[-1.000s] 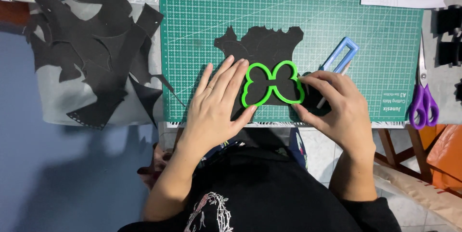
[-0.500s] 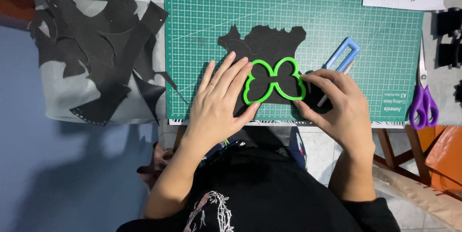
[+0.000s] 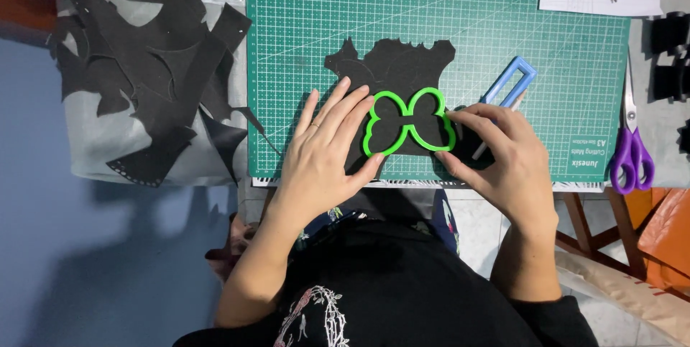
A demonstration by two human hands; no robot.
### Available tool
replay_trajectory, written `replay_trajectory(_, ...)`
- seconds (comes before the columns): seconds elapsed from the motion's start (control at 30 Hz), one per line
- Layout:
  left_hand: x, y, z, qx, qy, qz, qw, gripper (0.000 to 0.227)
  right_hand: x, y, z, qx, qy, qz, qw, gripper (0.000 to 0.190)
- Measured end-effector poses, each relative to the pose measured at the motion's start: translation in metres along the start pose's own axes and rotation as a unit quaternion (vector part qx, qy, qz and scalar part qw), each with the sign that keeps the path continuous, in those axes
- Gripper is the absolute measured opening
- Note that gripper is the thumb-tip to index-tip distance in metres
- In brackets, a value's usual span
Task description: Tracing a butterfly template onto a sheet of black material using a silver pen.
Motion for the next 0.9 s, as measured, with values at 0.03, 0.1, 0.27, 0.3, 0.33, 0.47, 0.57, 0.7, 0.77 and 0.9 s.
replay_trajectory(0.03,0.0001,0.0002,-0.0003,-0.002,-0.001,0.001,1.0,0.065,0.0,0.0001,0.0,0.003,0.0,0.0,1.0,0.054)
replay_trajectory(0.1,-0.0001,-0.0002,0.0006,0.003,-0.001,0.0,1.0,0.064,-0.0012,0.001,0.0004,0.002,-0.004,0.002,1.0,0.054)
replay_trajectory(0.27,-0.0002,-0.0007,0.0009,0.004,-0.006,-0.004,1.0,0.066,-0.0023,0.0037,0.0014,0.008,-0.008,0.004,1.0,0.054)
replay_trajectory(0.3,-0.0001,-0.0011,0.0015,0.007,-0.005,-0.003,1.0,0.066,-0.0023,0.0033,0.0012,0.009,-0.005,0.0,1.0,0.053)
replay_trajectory(0.33,-0.0002,-0.0014,0.0022,0.009,-0.005,-0.002,1.0,0.066,-0.0024,0.003,0.001,0.009,-0.002,-0.005,1.0,0.053)
replay_trajectory(0.47,0.0,-0.0012,0.0018,0.011,-0.003,-0.004,1.0,0.067,-0.0017,0.0025,0.001,0.01,-0.002,-0.004,1.0,0.053)
replay_trajectory(0.57,-0.0005,0.0001,0.0019,0.011,-0.005,-0.001,1.0,0.067,-0.0014,0.002,0.0005,0.013,-0.003,0.003,1.0,0.054)
replay_trajectory(0.7,-0.0001,0.0017,0.0003,0.014,0.003,0.001,1.0,0.065,-0.0006,0.0006,-0.0008,0.011,0.002,-0.002,1.0,0.052)
replay_trajectory(0.77,-0.0006,0.0018,0.0005,0.016,0.007,0.005,1.0,0.064,-0.0003,0.0002,-0.0014,0.01,0.003,-0.004,1.0,0.052)
replay_trajectory(0.9,-0.0008,0.0016,0.0015,0.022,0.007,0.004,1.0,0.065,0.0009,-0.0005,-0.0023,0.011,0.004,-0.003,1.0,0.052)
Point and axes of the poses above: each hand's wrist, its own x-axis towards the middle knuckle, its own z-axis out of the palm, y = z × x, the point moved 8 cm from there along x, towards the middle knuckle, and after that the axes turned 15 degrees about -z, right-handed, at the moved point
